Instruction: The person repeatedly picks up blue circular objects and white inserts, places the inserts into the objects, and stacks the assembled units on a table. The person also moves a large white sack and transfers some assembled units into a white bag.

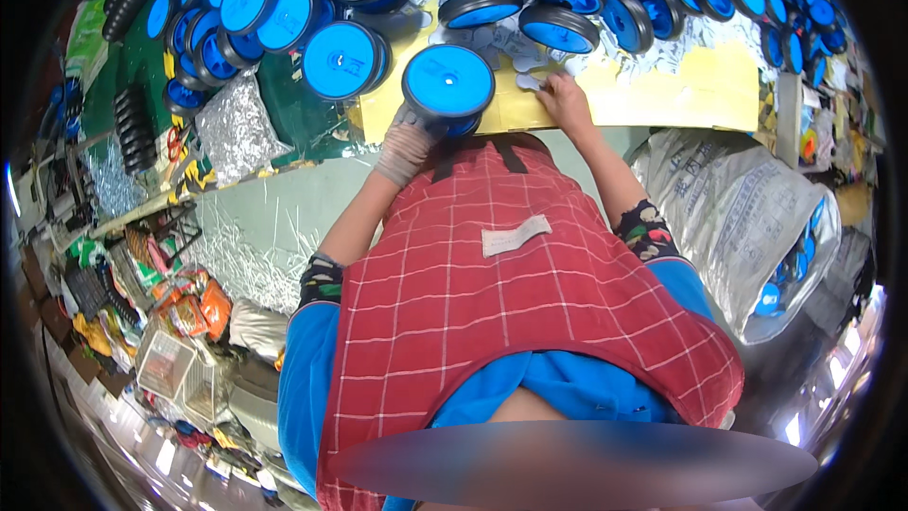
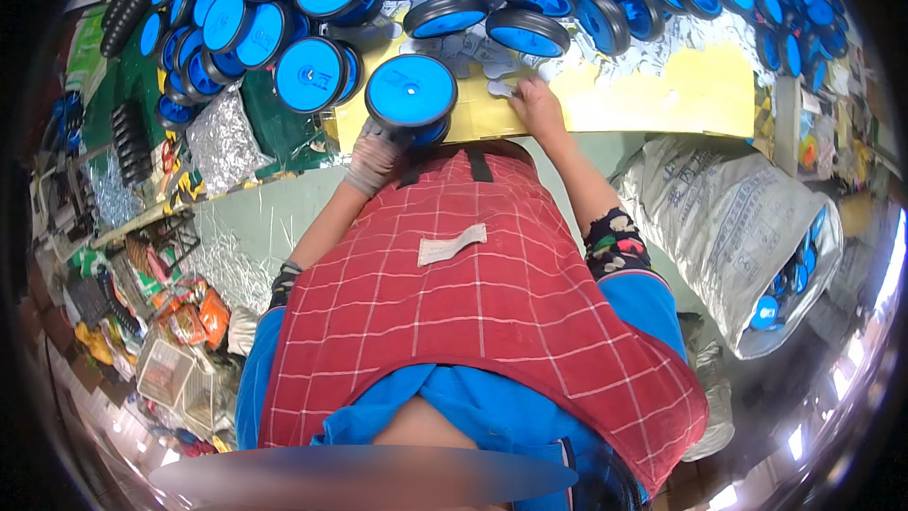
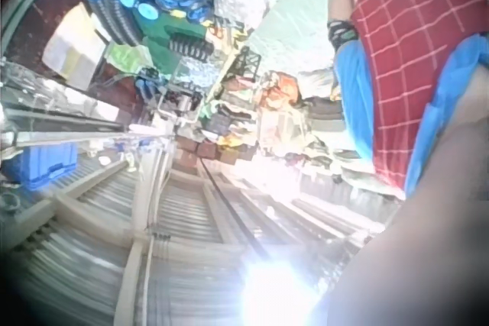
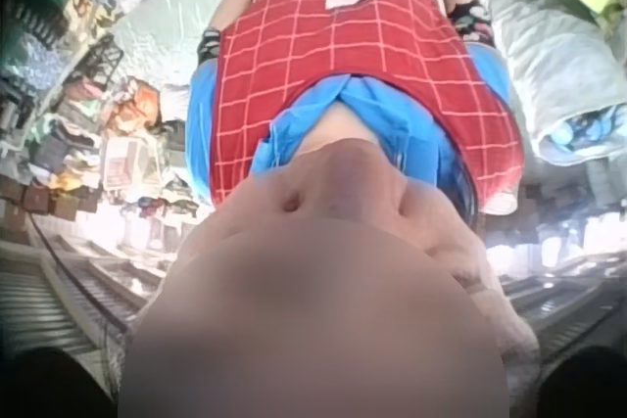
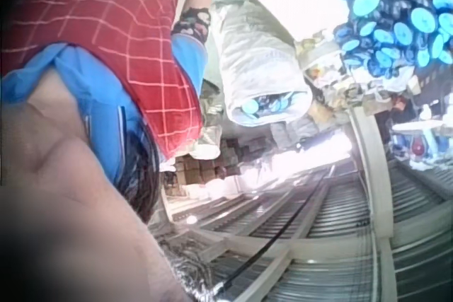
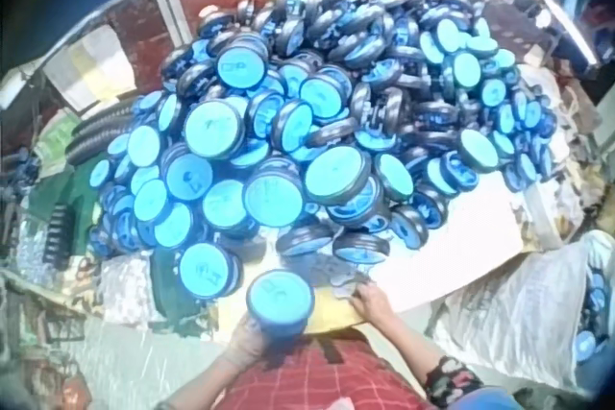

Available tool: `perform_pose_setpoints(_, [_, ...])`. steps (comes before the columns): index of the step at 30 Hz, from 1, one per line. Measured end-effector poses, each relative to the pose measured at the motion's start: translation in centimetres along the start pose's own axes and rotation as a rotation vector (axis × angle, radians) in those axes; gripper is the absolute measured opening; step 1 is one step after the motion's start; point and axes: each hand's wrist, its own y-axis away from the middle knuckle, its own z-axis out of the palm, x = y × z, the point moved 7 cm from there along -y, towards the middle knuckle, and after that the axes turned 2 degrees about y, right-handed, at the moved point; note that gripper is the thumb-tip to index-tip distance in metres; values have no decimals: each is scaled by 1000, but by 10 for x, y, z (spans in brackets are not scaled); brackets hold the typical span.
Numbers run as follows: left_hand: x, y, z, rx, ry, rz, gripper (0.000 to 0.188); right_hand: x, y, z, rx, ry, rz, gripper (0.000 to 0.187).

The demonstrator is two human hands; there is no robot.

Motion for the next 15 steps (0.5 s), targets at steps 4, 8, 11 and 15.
perform_pose_setpoints(4, [7,-21,-10,-539,99,-340,34,9,13,17,-112,-459,479,41])
perform_pose_setpoints(8, [-36,36,20,-181,222,-650,32,-16,23,7,-313,-459,665,41])
perform_pose_setpoints(11, [-60,55,10,410,726,-779,42,-43,7,-9,-37,31,-144,38])
perform_pose_setpoints(15, [-70,-10,-30,203,958,-773,47,-55,-15,19,-120,104,-450,26])
